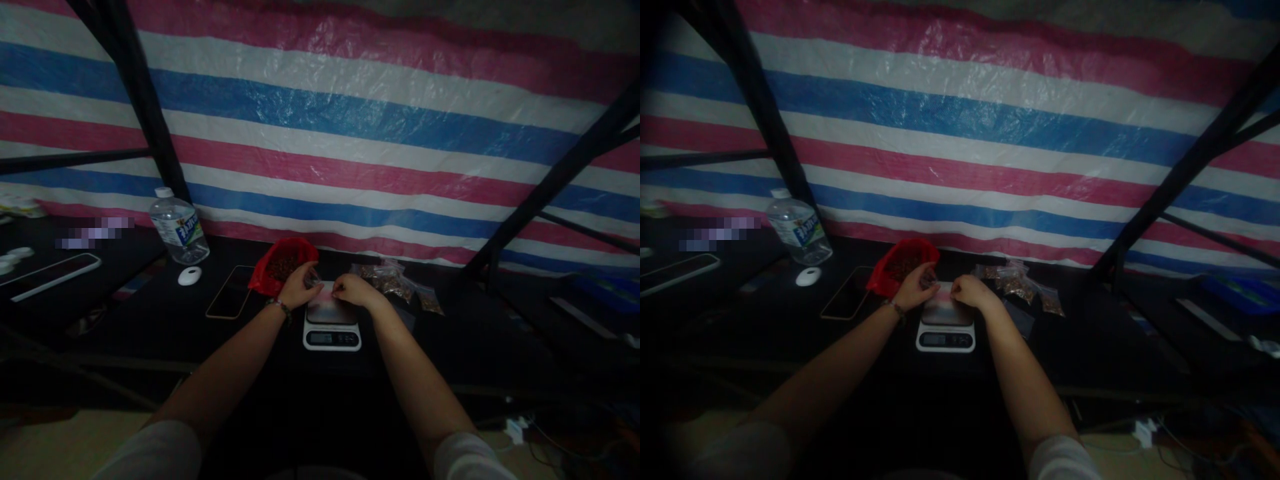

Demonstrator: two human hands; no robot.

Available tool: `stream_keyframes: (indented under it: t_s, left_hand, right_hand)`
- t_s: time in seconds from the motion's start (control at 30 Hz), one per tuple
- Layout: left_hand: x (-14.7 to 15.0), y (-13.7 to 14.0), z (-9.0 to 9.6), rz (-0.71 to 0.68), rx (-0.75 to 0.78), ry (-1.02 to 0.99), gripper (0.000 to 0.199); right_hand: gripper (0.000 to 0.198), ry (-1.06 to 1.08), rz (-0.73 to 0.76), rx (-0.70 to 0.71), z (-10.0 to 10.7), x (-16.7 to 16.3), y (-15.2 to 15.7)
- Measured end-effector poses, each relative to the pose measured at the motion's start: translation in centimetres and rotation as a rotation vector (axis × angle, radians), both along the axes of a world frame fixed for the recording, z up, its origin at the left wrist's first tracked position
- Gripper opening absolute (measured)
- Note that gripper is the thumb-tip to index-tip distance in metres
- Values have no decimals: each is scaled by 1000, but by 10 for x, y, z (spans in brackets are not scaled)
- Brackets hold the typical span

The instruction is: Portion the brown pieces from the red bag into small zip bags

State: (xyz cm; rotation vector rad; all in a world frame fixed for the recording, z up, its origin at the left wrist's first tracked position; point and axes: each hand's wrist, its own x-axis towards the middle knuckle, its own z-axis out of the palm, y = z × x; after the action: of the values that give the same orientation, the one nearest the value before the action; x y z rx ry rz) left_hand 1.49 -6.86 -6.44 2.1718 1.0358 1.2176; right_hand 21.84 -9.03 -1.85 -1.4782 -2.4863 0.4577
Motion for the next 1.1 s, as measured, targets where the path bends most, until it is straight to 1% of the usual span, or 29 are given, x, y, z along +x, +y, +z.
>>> stream_keyframes:
  t_s: [0.07, 0.17, 0.23, 0.3, 0.37, 0.43, 0.5, 0.57, 0.63, 0.7, 0.73, 0.77, 0.8, 0.87, 0.93, 1.03, 1.1]
  left_hand:
    - [0, -1, 0, -3, 13, 6, 58]
    - [2, -3, 3, 0, 36, 15, 59]
    - [4, -6, 6, 2, 52, 16, 56]
    - [6, -8, 9, 9, 64, 8, 49]
    - [7, -8, 10, 30, 64, -9, 44]
    - [7, -8, 10, 54, 51, -32, 44]
    - [6, -6, 9, 66, 28, -52, 48]
    - [6, -5, 8, 71, 4, -78, 54]
    - [5, -4, 6, 45, -33, -139, 68]
    - [5, -2, 4, -34, -107, -232, 82]
    - [5, -2, 2, -77, -150, -275, 85]
    - [5, -1, 1, -116, -192, -309, 82]
    - [5, 0, 0, -151, -229, -331, 75]
    - [6, 1, -2, -204, -292, -338, 55]
    - [7, 3, -4, -233, -336, -323, 42]
    - [8, 3, -5, -193, -345, -280, 39]
    - [7, 2, -5, -159, -320, -243, 39]
  right_hand:
    - [14, 69, -5, 71, 2, -3, 2]
    - [12, 271, -41, 220, 8, -11, 5]
    - [11, 353, -37, 290, 12, -20, 6]
    - [11, 348, 1, 302, 15, -30, 5]
    - [13, 312, 50, 273, 16, -37, 2]
    - [13, 293, 98, 234, 16, -41, -2]
    - [11, 297, 142, 208, 16, -41, -5]
    - [8, 328, 161, 227, 17, -37, -4]
    - [10, 409, 117, 301, 20, -29, -2]
    - [12, 514, 40, 379, 22, -21, 3]
    - [13, 558, 15, 392, 23, -17, 5]
    - [14, 594, 5, 382, 22, -13, 7]
    - [14, 626, 2, 355, 21, -10, 9]
    - [16, 701, -16, 269, 14, -7, 11]
    - [22, 796, -80, 175, 5, -7, 12]
    - [39, 902, -156, 54, -12, -11, 12]
    - [41, 941, -180, 18, -21, -14, 12]
